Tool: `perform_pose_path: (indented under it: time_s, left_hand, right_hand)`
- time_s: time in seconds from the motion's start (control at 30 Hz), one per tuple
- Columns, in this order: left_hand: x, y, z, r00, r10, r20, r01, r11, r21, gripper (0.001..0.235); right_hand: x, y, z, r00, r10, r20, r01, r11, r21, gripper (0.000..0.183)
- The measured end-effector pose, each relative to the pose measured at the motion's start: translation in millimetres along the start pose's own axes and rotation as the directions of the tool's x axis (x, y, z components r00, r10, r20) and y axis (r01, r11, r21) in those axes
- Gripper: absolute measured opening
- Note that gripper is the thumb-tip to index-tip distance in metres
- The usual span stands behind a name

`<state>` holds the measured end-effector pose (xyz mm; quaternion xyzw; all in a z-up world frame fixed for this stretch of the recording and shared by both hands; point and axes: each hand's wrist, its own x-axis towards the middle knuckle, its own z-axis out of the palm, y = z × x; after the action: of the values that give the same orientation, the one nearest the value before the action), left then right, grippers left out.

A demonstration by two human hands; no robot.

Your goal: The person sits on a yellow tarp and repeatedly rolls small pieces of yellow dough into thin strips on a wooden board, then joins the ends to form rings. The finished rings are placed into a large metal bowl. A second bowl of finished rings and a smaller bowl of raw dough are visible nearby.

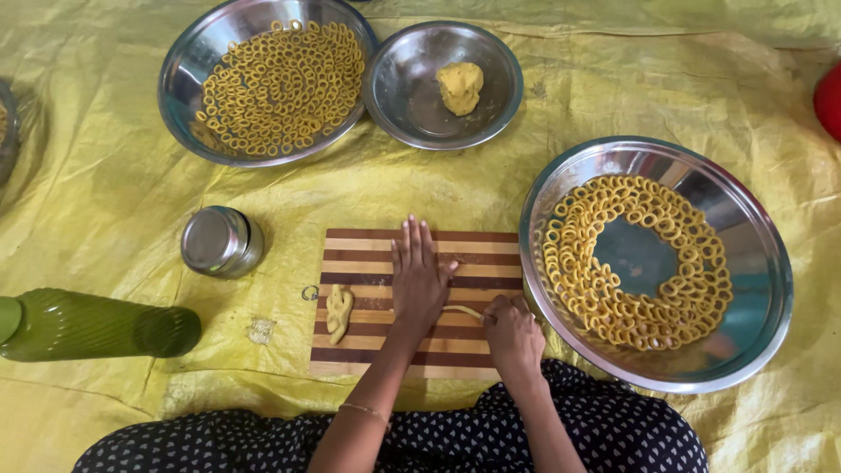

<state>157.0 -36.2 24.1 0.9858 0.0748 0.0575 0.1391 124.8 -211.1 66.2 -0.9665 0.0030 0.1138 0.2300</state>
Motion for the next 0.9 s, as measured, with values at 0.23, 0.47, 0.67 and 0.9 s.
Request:
perform_pose_path:
  time_s: [0.23,0.47,0.67,0.9]
  left_hand:
    - [-85,16,-14,0.989,0.068,0.131,-0.075,0.996,0.047,0.087]
    - [-84,19,-4,0.99,-0.016,0.142,-0.003,0.991,0.135,0.088]
    - [4,6,10,0.993,-0.104,-0.063,0.111,0.985,0.133,0.088]
    - [7,5,6,0.992,-0.057,-0.113,0.056,0.998,-0.012,0.085]
  right_hand:
    - [-4,1,-6,0.997,0.045,0.059,-0.043,0.998,-0.04,0.01]
    - [-9,1,-6,0.999,0.038,0.038,-0.038,0.999,0.0,0.01]
    - [-4,6,-11,0.997,0.016,-0.073,-0.014,1.0,0.019,0.012]
    - [0,1,-16,0.998,0.058,-0.017,-0.057,0.997,0.053,0.016]
